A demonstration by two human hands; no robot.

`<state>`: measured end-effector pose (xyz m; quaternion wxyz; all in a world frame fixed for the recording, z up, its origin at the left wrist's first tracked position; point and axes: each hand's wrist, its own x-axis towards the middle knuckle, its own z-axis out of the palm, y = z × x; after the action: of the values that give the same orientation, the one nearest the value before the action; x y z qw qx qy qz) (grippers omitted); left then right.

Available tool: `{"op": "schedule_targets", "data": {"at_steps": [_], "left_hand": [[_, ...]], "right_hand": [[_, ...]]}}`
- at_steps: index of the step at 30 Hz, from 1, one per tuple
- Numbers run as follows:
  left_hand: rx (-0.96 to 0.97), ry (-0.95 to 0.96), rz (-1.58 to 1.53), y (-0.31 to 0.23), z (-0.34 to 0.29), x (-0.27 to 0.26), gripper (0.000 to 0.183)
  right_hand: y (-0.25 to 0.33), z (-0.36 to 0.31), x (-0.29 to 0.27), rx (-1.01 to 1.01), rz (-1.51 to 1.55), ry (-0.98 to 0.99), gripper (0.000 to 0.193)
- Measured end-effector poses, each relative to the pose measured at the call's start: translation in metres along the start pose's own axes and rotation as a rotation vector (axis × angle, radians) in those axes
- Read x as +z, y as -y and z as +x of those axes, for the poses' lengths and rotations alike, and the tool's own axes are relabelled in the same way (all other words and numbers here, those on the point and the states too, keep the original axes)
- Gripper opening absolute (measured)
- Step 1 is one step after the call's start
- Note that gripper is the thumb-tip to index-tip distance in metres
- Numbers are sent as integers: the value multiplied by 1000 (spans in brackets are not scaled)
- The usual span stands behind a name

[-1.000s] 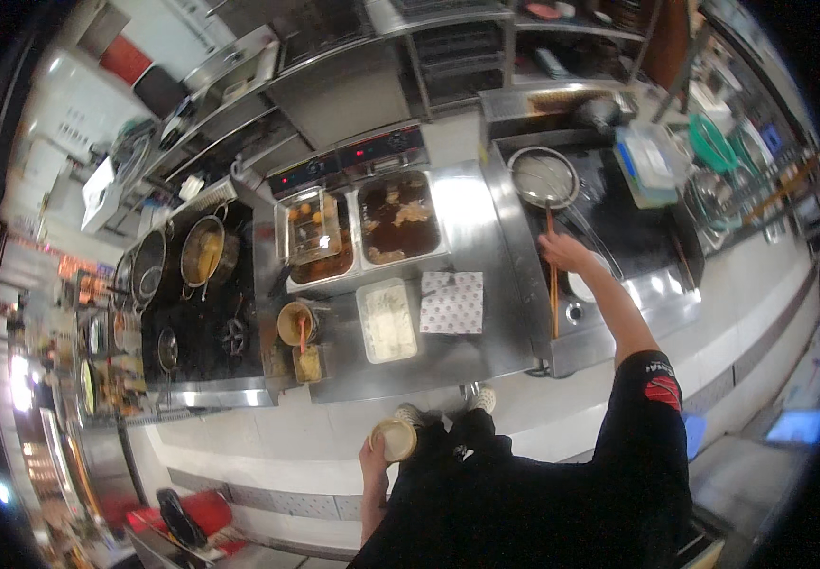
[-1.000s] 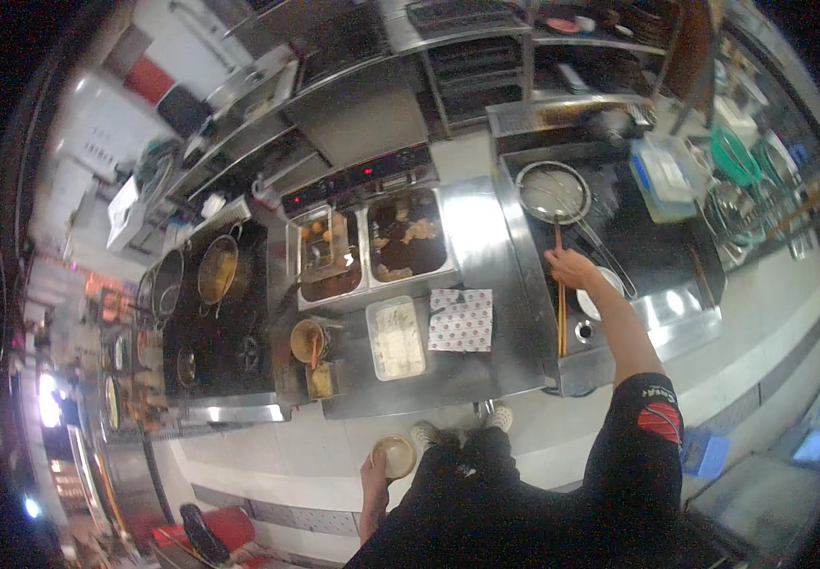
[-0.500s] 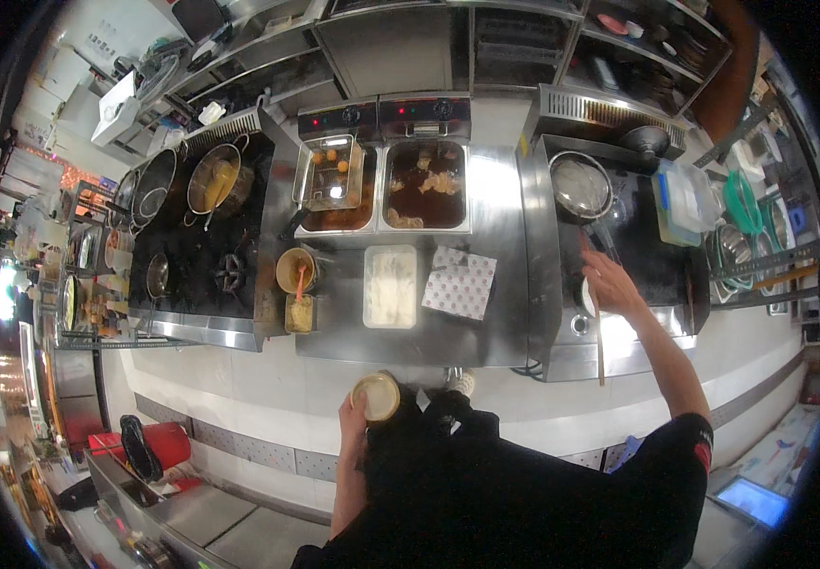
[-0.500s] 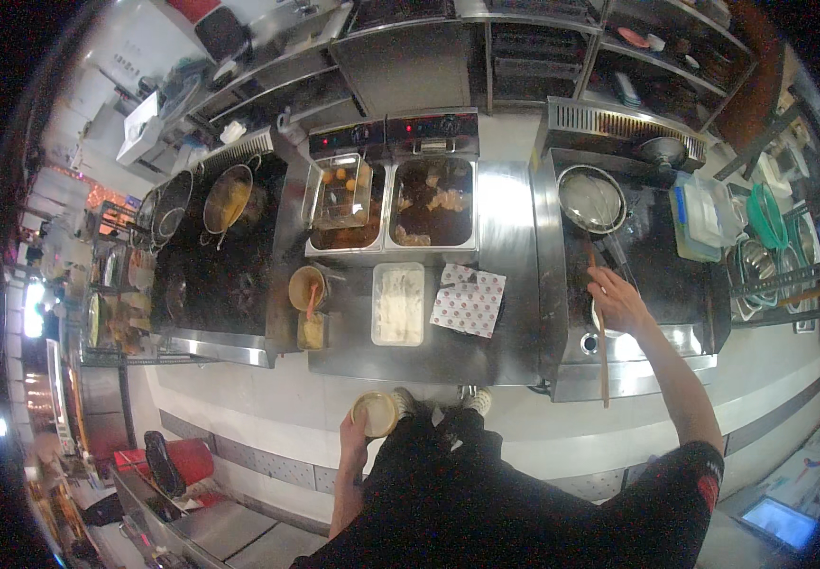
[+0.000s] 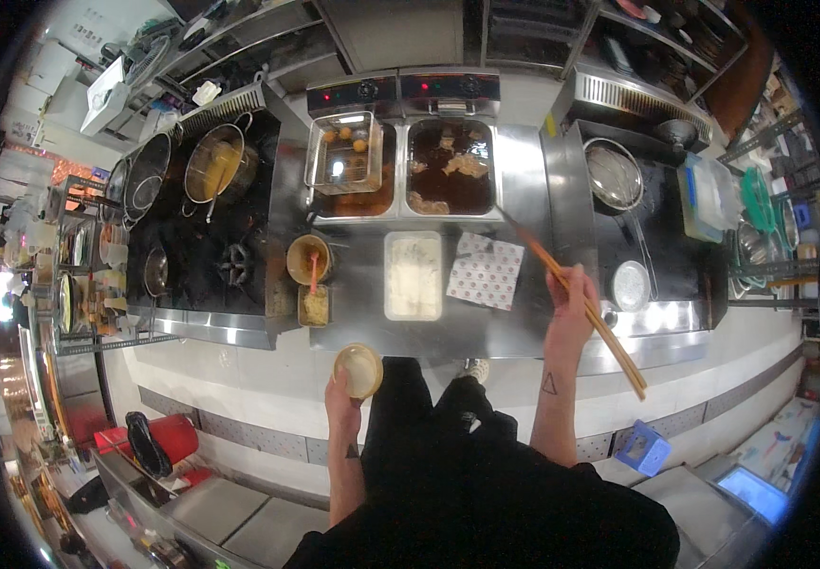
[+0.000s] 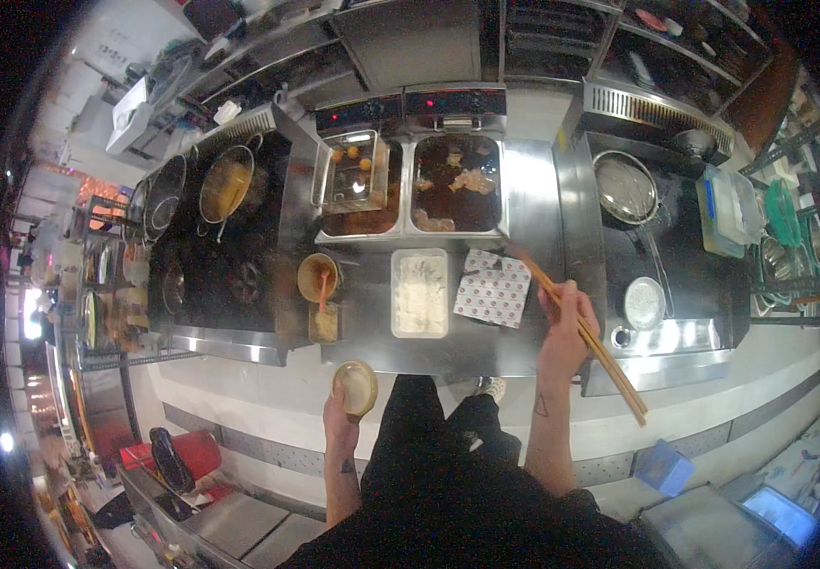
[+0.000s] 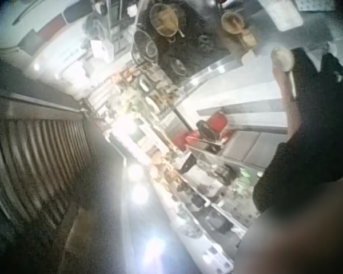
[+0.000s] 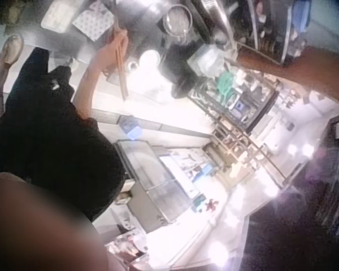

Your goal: The person assembles a dish by placing fried items into a bowl, then adds shredded cabbage, seaweed, and fried onions from containers. The person uses chopsticks to transfer items and arranges them in the bowl.

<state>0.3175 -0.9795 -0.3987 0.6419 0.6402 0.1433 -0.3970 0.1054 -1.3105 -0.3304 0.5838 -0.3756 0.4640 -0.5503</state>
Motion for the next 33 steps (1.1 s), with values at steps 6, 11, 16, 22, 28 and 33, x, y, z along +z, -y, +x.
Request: {"op": "schedule_targets", "data": {"at_steps": [6, 11, 16, 22, 28, 33], "left_hand": [[69, 40, -41, -85, 72, -26, 40], [111, 90, 35, -158, 141, -46, 39], [111, 145, 67, -225, 197, -43, 43], [130, 188, -27, -276, 236, -6, 43], [96, 211, -124, -268, 256, 10, 38], [3, 192, -107, -251, 257, 15, 36]], "right_hand": [[6, 18, 139, 216, 261, 208, 58], [9, 34, 255, 21, -131, 369, 67], [-58, 69, 356, -59, -379, 385, 51], [-161, 109, 409, -262, -846, 506, 42], [-193, 115, 421, -263, -1058, 694, 38], [-161, 106, 417, -155, -960, 666, 37]]}}
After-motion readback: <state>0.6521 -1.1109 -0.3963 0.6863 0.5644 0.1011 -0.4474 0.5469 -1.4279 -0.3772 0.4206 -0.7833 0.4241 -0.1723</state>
